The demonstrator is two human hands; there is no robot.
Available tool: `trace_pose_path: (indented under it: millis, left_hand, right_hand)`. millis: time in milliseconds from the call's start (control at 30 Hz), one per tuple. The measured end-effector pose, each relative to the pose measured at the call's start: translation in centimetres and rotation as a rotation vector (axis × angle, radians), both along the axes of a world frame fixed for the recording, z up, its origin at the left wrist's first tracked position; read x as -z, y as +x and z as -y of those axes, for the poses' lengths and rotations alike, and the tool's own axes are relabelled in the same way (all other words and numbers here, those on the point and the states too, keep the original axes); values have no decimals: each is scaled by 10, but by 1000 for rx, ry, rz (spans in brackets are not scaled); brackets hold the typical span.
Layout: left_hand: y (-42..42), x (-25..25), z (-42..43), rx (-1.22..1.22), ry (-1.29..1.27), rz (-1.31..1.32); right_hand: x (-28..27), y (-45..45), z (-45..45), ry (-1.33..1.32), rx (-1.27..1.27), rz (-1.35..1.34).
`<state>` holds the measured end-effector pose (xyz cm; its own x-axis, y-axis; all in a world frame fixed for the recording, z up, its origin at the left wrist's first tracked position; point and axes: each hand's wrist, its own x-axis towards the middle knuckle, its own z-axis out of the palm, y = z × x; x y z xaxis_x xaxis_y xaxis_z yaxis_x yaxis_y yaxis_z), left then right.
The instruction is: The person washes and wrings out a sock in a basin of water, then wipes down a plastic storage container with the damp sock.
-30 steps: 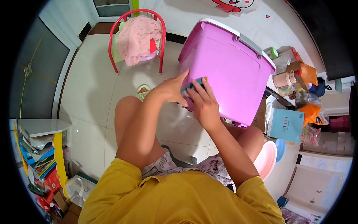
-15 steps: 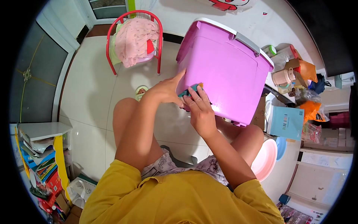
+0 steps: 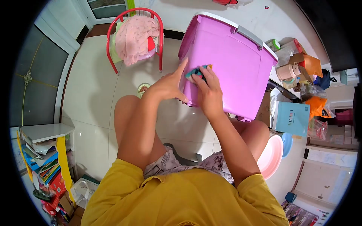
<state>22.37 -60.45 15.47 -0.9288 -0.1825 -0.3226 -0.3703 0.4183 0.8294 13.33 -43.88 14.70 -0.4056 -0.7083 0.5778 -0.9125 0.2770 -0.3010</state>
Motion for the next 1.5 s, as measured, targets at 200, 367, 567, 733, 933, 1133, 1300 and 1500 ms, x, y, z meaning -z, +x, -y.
trace_pose_path:
  millis: [200,367,567,733,933,1133,1300,1500]
  left_hand:
    - [-1,-6,-3,5,49,-79]
    - [-5,3,-1,9,51,-68]
    - [-2,-3,1,28,159,-152]
    - [-8,3,-5,-23,11,-323]
    - [-9,-3,-5,4,-26,-344]
    - [-9,-10,-10,-40,6,-211]
    - [-8,-14,-11,-64,-20,-177]
    - [-10,1,-10,-62,10,-263]
  right_hand:
    - [5,35,-34,70,-113,35]
    - [5,24,-31,82,-117,53]
    - [-1,0,3,-22,-9,19]
    - [0,6,2,-21,19,-43]
    - [8,30,-21,37,-3,-27]
    - [4,7,-4,-13,51,-34]
    - [3,-1,6,4,98,-18]
    - [5,27,-21,54,45,23]
